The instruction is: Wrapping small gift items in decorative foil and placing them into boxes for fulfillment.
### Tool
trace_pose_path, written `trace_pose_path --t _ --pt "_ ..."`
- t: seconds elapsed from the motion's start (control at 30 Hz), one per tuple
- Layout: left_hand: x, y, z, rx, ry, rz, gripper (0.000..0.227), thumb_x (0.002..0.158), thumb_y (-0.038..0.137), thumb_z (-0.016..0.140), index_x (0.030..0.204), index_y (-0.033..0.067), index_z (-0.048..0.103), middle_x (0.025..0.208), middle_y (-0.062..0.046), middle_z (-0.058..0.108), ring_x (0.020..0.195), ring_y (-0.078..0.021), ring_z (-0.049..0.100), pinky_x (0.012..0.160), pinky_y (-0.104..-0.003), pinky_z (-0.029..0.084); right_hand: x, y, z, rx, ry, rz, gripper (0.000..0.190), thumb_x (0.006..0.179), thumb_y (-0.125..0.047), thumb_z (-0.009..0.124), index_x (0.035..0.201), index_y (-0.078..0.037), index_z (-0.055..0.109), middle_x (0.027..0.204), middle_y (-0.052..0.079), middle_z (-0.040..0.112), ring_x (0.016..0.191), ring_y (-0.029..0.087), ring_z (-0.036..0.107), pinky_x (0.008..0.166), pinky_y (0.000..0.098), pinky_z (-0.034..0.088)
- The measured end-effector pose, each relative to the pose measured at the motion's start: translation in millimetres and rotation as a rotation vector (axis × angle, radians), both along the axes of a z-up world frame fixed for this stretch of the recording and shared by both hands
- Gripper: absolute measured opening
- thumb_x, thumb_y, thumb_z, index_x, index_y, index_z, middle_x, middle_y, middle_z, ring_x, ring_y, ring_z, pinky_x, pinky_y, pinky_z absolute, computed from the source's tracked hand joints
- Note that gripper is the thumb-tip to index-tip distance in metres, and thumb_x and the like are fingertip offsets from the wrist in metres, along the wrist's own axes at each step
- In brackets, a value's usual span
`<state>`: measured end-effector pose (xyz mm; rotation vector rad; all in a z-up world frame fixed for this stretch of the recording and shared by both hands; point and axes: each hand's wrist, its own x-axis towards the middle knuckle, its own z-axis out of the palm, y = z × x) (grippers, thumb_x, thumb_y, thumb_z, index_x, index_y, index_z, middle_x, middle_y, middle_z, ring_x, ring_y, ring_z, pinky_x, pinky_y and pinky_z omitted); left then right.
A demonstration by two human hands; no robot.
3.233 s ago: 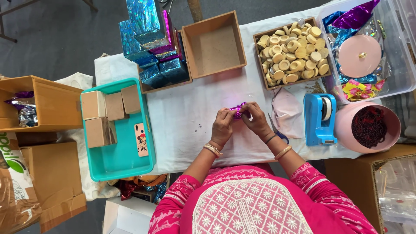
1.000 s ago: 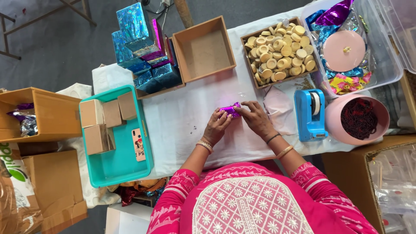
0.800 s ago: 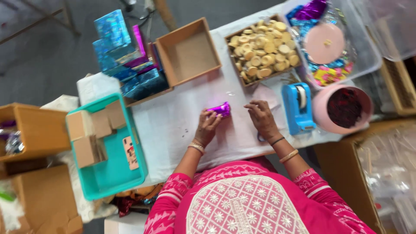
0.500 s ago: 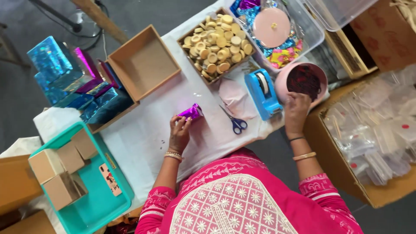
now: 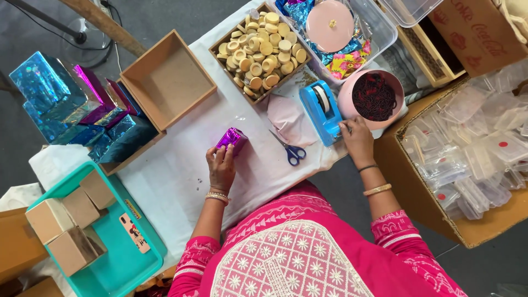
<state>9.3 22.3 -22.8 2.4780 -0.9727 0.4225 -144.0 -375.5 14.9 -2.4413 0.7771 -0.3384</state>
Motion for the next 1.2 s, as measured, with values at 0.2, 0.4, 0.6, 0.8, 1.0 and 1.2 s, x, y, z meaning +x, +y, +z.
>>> trace_pose_path --t 0.2,0.4,0.6,0.8,1.0,1.2 --pt "-3 1 -1 -0.020 0.020 0.017 0.048 0.081 -0.005 0.069 0.127 0.0065 0.069 0.121 -0.013 0.062 0.117 -0.0375 0.052 0.106 -0.050 0.047 -2 -21 -25 0.237 -0.033 -0.046 0.023 0.095 -0.029 0.074 0.098 -0.006 0.073 0.096 0.009 0.064 0.081 0.029 0.064 0.076 0.0420 0.052" --pt "-3 -1 -5 -0.035 0.021 0.012 0.049 0.081 -0.005 0.069 0.128 0.0062 0.068 0.123 -0.014 0.062 0.116 -0.0382 0.051 0.105 -0.049 0.047 1 -10 -4 0.156 0.070 -0.018 0.021 0.095 -0.028 0.076 0.099 -0.007 0.076 0.102 0.012 0.062 0.084 0.031 0.064 0.076 0.0438 0.050" --pt "-4 -1 1 -0.040 0.026 0.015 0.049 0.079 -0.005 0.070 0.126 0.0068 0.069 0.121 -0.013 0.062 0.116 -0.0384 0.051 0.105 -0.050 0.047 0 -20 -27 0.245 -0.011 0.015 0.023 0.094 -0.023 0.078 0.099 -0.001 0.075 0.093 0.013 0.060 0.081 0.028 0.060 0.074 0.0386 0.049" --pt "-4 0 -4 -0.025 0.012 0.021 0.049 0.081 -0.005 0.071 0.128 0.0073 0.069 0.122 -0.011 0.063 0.115 -0.0371 0.052 0.105 -0.049 0.048 -9 -23 -26 0.660 -0.138 -0.088 0.011 0.102 -0.012 0.066 0.103 -0.002 0.068 0.090 -0.001 0.065 0.078 0.006 0.056 0.072 0.0237 0.048" --pt "-4 0 -5 -0.031 0.026 0.022 0.048 0.081 -0.005 0.072 0.127 0.0075 0.069 0.122 -0.011 0.064 0.116 -0.0377 0.052 0.105 -0.049 0.047 -33 -26 -61 0.879 -0.266 -0.054 0.007 0.103 -0.009 0.063 0.108 -0.004 0.063 0.092 -0.003 0.063 0.079 0.004 0.055 0.070 0.0207 0.046" --pt "-3 2 -8 -0.030 0.009 0.018 0.047 0.083 -0.004 0.072 0.128 0.0075 0.069 0.123 -0.011 0.064 0.116 -0.0364 0.053 0.107 -0.050 0.047 -42 -13 -63 0.987 -0.359 -0.131 0.016 0.099 -0.008 0.065 0.110 -0.009 0.053 0.092 -0.003 0.064 0.077 0.004 0.057 0.067 0.0204 0.046"
